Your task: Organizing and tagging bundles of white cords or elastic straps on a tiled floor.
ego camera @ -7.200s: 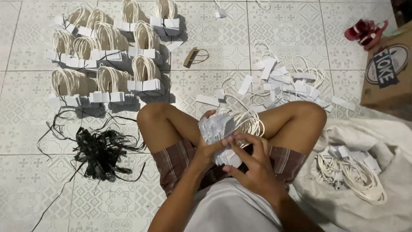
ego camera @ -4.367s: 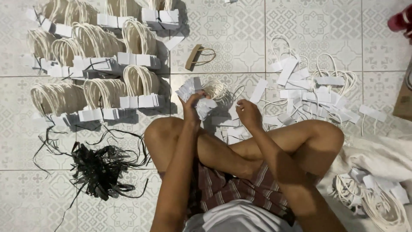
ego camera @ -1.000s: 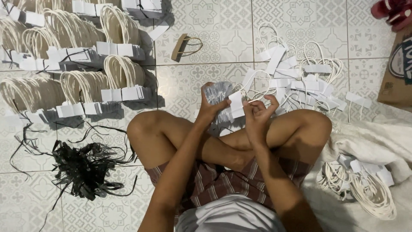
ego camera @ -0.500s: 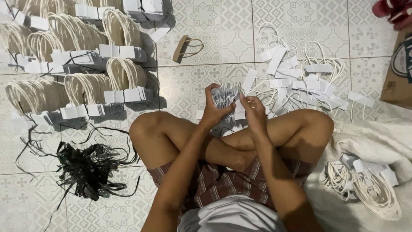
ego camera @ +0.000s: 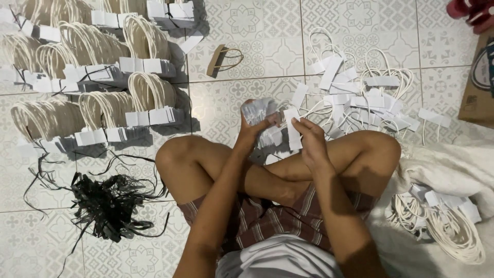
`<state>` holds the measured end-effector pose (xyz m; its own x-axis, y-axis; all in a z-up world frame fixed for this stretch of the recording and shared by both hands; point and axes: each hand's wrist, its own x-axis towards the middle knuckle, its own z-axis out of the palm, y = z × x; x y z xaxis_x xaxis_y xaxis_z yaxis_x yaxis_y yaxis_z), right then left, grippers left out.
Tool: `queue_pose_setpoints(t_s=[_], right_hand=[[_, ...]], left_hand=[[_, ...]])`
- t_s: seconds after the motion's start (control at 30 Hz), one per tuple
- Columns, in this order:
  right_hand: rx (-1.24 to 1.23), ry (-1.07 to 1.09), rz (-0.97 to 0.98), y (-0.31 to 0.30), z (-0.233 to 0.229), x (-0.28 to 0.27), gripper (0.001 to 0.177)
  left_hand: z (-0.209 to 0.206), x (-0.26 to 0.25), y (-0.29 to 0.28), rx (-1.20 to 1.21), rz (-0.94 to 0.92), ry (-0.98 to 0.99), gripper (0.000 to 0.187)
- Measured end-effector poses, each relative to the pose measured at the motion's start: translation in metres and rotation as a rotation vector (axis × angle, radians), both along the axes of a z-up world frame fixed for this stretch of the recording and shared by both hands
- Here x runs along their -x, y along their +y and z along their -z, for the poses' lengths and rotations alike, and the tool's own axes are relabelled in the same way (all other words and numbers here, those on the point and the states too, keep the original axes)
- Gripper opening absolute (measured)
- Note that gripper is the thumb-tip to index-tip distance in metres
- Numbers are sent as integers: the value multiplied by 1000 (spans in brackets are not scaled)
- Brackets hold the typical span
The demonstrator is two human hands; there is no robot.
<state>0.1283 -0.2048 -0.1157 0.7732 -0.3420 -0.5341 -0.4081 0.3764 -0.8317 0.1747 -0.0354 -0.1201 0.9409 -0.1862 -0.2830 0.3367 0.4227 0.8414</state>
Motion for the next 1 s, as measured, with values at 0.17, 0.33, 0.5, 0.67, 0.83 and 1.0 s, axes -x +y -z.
queue_pose_setpoints(t_s=[0.17, 0.33, 0.5, 0.67, 0.83, 1.0], right_hand=[[15, -20, -6, -21, 30, 3, 20], [106, -58, -6, -14, 9, 9, 15], [193, -95, -109, 15, -44, 7, 38], [244, -281, -63, 38, -41, -6, 41], [352, -324, 4, 53, -28, -7, 17], [857, -462, -198, 57, -43, 1, 16]], left_hand=[[5, -4, 3, 88, -68, 28, 78], [17, -8, 2, 107, -61, 19, 76], [26, -5, 4, 38, 19, 4, 86], [28, -5, 7, 69, 45, -1, 85], [28, -5, 9, 120, 41, 30, 82], [-8, 0, -3, 191, -2, 17, 81]])
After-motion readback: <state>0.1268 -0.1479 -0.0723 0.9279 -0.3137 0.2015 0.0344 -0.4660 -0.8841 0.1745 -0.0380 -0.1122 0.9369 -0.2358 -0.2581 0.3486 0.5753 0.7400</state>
